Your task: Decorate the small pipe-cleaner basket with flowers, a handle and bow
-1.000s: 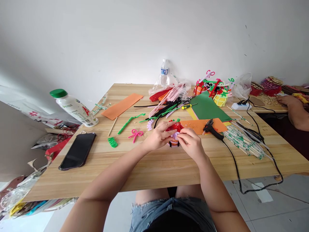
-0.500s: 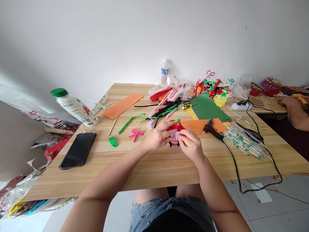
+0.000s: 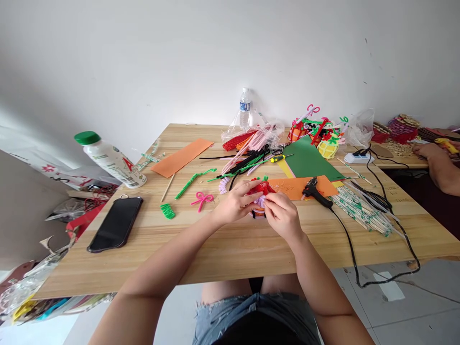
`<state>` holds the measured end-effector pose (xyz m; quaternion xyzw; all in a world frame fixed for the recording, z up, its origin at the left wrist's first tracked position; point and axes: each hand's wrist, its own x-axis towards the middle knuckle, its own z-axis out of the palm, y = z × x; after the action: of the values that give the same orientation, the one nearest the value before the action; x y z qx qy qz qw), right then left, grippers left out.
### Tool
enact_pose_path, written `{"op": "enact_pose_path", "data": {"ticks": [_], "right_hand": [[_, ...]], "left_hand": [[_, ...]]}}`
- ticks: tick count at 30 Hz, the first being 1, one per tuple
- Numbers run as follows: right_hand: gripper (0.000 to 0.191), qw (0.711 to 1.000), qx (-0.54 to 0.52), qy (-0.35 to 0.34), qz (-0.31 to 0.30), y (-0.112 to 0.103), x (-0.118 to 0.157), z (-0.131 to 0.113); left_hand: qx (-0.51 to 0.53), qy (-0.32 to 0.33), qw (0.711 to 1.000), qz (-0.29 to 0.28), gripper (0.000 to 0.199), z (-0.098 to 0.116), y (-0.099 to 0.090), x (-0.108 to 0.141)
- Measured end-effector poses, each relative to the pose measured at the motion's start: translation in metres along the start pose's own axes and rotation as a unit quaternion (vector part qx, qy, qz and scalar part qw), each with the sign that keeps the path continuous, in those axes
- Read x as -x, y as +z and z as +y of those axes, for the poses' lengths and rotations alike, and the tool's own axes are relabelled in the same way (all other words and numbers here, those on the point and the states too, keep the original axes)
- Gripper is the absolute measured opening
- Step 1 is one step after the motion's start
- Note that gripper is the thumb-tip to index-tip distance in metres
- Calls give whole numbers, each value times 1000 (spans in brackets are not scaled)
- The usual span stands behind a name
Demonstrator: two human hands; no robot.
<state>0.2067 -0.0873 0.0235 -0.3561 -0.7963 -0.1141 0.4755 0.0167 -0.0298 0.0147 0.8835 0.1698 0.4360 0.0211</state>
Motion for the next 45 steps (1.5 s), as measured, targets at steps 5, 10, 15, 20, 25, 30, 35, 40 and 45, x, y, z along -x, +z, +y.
{"op": "enact_pose_path", "data": {"ticks": [5,10,15,20,25,30,35,40,45], "right_hand": [[21,1000,19,0,-5,0,-1,-2],[20,1000,25,-10,-2,-1,-3,-3],[20,1000,10,-1,-8,-1,-1,-1],[21,1000,18,-4,-10,0,0,-1],[21,999,33,-11,-13,0,-1,-2],[21,999,36,-12,-10,0,-2,-2],[22,999,29,-10,-12,0,-2,-2],[20,1000,25,-16,-7,-1,-2,-2],[19,999,32,-18,-5,0,-2,-3]], "left_hand": [[-1,2,1000,5,34,0,1,0],[7,9,1000,23,33,1,1,-1],[12,1,1000,14,32,1,0,-2],[1,1,1000,9,33,2,-1,-2],[-3,7,1000,14,34,3,-1,-2],[-11,11,1000,18,34,2,0,-2],[-11,12,1000,18,33,2,0,-2],[-7,18,999,26,33,2,1,-2],[-7,22,999,28,33,2,1,-2]]}}
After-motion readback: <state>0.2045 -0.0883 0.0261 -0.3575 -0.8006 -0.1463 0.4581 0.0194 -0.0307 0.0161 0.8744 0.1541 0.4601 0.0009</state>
